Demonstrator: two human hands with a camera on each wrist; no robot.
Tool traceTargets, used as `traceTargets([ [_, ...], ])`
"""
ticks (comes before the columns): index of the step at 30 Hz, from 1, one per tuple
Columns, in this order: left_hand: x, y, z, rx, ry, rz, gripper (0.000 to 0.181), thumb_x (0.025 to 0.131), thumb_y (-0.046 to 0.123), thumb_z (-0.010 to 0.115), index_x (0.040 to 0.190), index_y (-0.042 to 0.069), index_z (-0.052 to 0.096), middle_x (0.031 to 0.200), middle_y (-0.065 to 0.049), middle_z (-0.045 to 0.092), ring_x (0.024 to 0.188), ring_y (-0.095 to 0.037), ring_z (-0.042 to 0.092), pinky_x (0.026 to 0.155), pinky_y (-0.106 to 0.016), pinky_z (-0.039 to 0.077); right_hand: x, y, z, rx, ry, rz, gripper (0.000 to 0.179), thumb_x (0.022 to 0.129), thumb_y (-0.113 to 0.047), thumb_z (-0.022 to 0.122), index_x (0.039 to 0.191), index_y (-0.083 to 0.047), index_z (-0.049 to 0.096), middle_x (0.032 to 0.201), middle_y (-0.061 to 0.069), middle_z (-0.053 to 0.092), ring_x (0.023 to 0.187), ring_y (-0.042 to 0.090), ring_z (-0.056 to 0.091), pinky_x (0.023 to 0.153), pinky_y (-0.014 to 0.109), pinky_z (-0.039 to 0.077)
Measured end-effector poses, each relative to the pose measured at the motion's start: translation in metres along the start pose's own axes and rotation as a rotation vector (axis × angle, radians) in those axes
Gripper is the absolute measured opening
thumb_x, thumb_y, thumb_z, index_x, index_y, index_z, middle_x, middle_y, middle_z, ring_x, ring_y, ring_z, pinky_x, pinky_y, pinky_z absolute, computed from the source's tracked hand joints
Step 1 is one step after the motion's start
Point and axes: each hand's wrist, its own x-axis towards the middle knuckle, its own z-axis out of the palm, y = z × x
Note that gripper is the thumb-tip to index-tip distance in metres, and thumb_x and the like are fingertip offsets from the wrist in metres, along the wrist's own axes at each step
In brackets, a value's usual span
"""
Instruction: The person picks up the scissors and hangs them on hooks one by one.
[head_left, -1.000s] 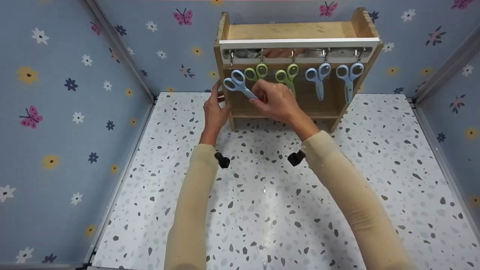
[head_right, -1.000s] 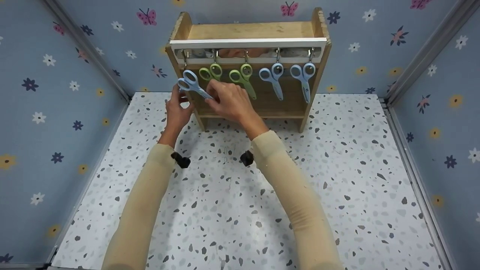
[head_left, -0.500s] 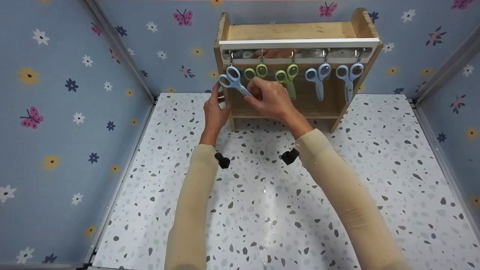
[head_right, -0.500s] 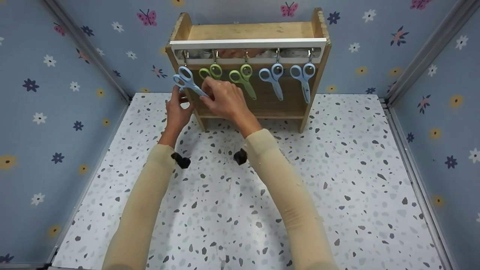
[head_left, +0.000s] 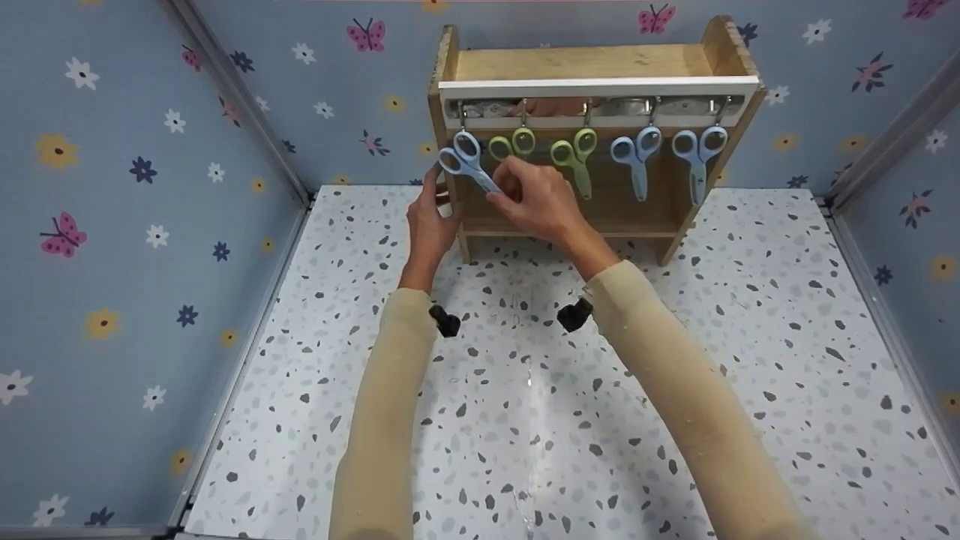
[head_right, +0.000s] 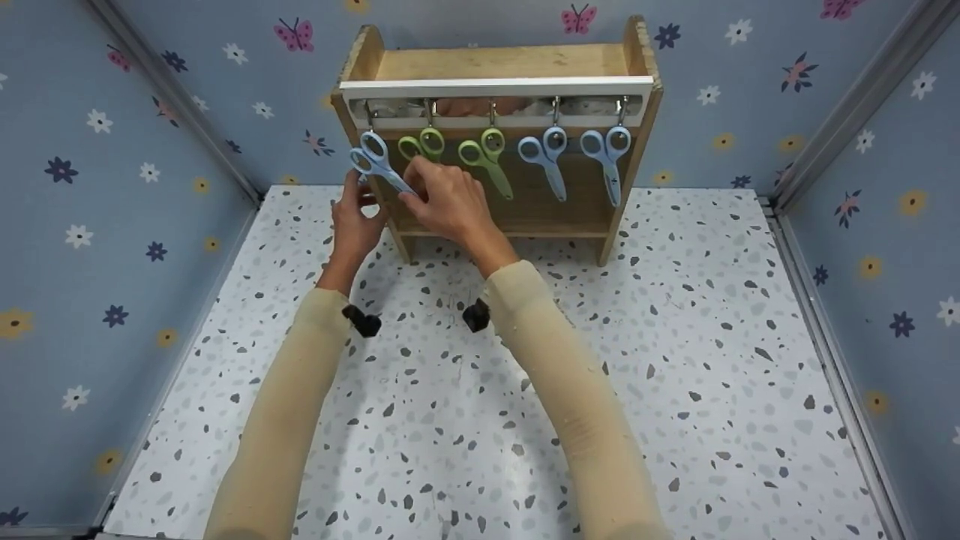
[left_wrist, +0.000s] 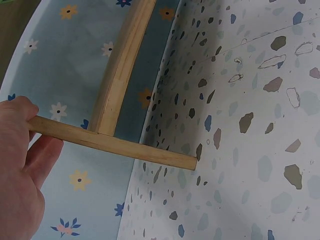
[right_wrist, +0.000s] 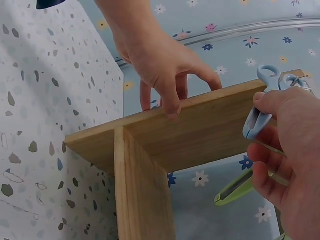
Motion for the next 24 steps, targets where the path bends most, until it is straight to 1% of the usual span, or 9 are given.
traceTargets([
  [5, -0.001, 0.0, 0.0, -0.003, -0.004, -0.003, 0.076, 0.106, 0.004, 0.074, 0.174, 0.015, 0.04, 0.152, -0.023, 0.071, 0.136, -0.039, 0.075, 0.12, -0.051, 0.059, -0.001, 0.0, 0.003, 0.015, 0.0, 0.031, 0.022, 0.107, -0.023, 0.079, 0.118, -0.005, 0.074, 0.099, 0.014, 0.081, 0.083, 0.022, 0.068, 0.073, 0.03, 0.047],
  [8, -0.001, 0.0, 0.0, -0.01, -0.001, 0.007, 0.075, 0.106, 0.003, 0.074, 0.173, 0.014, 0.041, 0.152, -0.024, 0.071, 0.136, -0.04, 0.075, 0.12, -0.053, 0.059, -0.002, 0.0, 0.005, 0.015, 0.01, 0.043, 0.022, 0.107, -0.024, 0.079, 0.118, -0.006, 0.075, 0.099, 0.013, 0.081, 0.083, 0.022, 0.068, 0.073, 0.03, 0.046],
  [14, -0.002, 0.0, 0.0, -0.001, 0.001, 0.003, 0.076, 0.106, 0.004, 0.075, 0.173, 0.014, 0.041, 0.152, -0.024, 0.071, 0.136, -0.04, 0.074, 0.12, -0.053, 0.059, -0.003, 0.002, 0.01, 0.016, 0.032, 0.06, 0.022, 0.106, -0.024, 0.08, 0.12, -0.007, 0.076, 0.098, 0.013, 0.082, 0.084, 0.024, 0.071, 0.073, 0.032, 0.047],
  [18, -0.002, -0.001, 0.0, 0.001, 0.008, 0.016, 0.076, 0.105, 0.003, 0.075, 0.173, 0.013, 0.042, 0.15, -0.025, 0.072, 0.134, -0.04, 0.075, 0.118, -0.053, 0.061, -0.005, 0.002, 0.013, 0.02, 0.038, 0.084, 0.022, 0.106, -0.024, 0.08, 0.121, -0.008, 0.077, 0.101, 0.012, 0.084, 0.088, 0.027, 0.076, 0.076, 0.037, 0.051],
  [21, -0.001, -0.002, 0.0, -0.009, 0.015, 0.038, 0.075, 0.105, 0.003, 0.075, 0.172, 0.011, 0.043, 0.147, -0.026, 0.072, 0.133, -0.042, 0.076, 0.117, -0.055, 0.061, -0.005, 0.002, 0.014, 0.029, 0.043, 0.102, 0.021, 0.106, -0.022, 0.079, 0.121, -0.009, 0.078, 0.103, 0.011, 0.084, 0.092, 0.027, 0.078, 0.079, 0.042, 0.055],
  [24, -0.001, -0.002, 0.0, -0.013, 0.016, 0.044, 0.074, 0.105, 0.004, 0.075, 0.171, 0.011, 0.043, 0.147, -0.026, 0.073, 0.132, -0.042, 0.076, 0.117, -0.055, 0.061, -0.006, 0.002, 0.017, 0.036, 0.045, 0.117, 0.02, 0.105, -0.021, 0.079, 0.122, -0.009, 0.077, 0.105, 0.011, 0.085, 0.095, 0.027, 0.079, 0.083, 0.046, 0.059],
])
